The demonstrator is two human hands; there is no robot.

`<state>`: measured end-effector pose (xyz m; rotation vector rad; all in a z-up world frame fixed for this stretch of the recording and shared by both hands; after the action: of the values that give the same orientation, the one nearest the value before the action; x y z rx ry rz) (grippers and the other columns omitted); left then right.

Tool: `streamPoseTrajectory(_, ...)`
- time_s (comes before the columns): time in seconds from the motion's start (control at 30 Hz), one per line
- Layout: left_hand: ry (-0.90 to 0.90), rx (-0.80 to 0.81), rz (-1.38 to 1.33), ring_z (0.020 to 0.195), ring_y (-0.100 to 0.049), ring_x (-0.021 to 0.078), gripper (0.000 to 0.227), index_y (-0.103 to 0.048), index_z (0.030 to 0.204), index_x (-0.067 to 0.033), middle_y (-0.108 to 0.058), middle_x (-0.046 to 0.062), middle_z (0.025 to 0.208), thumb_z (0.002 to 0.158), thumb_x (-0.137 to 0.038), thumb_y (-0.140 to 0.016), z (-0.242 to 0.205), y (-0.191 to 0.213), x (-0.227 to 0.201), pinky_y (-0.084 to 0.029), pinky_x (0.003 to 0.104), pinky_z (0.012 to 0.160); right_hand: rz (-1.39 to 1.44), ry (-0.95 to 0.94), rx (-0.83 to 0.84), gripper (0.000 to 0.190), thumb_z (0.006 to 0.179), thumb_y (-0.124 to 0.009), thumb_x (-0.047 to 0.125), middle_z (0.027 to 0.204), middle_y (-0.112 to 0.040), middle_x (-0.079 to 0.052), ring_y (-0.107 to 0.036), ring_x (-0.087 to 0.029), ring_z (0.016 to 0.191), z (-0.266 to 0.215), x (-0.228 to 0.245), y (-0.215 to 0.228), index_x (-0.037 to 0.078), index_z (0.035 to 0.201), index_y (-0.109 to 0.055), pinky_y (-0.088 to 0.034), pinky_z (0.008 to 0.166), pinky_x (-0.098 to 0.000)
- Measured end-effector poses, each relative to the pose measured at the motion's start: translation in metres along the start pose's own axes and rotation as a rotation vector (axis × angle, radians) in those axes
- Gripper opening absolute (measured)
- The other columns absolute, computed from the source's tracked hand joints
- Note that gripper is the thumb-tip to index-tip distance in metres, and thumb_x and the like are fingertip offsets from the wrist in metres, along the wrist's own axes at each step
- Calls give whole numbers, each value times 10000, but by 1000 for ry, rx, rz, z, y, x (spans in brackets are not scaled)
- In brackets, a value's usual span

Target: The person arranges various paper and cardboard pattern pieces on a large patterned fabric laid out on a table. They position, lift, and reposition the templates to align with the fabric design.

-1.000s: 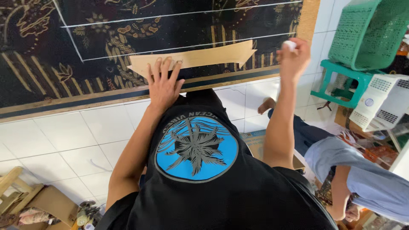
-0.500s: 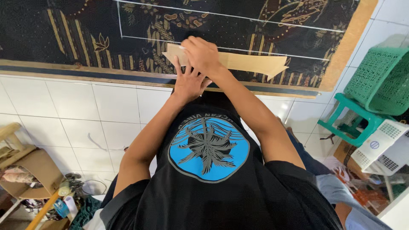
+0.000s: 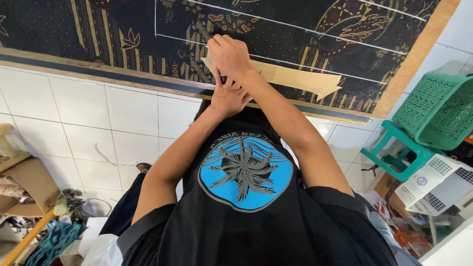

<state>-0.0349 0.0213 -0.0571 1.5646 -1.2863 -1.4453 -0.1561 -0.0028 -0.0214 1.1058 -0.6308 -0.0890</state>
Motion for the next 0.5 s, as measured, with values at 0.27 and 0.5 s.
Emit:
streamPoseTrajectory(0.27, 1, -69, -84, 1485, -320, 381, 567, -556, 1493, -254, -453, 66, 1573, 990, -513, -590, 6, 39, -7, -63, 845, 1100, -71, -115, 201, 136, 869, -717, 182, 805, -612, -24, -673, -219, 770, -105, -69, 73, 125, 808, -609, -536, 629, -372)
streamPoseTrajectory(0.5, 9, -64, -98, 1456, -353, 403, 541, -546, 1495, -214, -466, 105, 1555, 1019, -468, -593, 10, 55, -14, -129, 788, 1126, -35, -237, 192, 91, 955, -722, 151, 880, -654, -37, -679, -237, 833, -156, -106, 139, 102, 887, -687, -556, 690, -360)
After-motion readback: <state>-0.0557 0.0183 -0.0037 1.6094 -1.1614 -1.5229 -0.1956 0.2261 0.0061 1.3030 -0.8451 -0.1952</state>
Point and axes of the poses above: each hand's wrist, its own z-axis towards the middle knuckle, its own y-axis out of the back of the hand, x = y × z, the point moved 5 cm from there along z, towards the middle knuckle
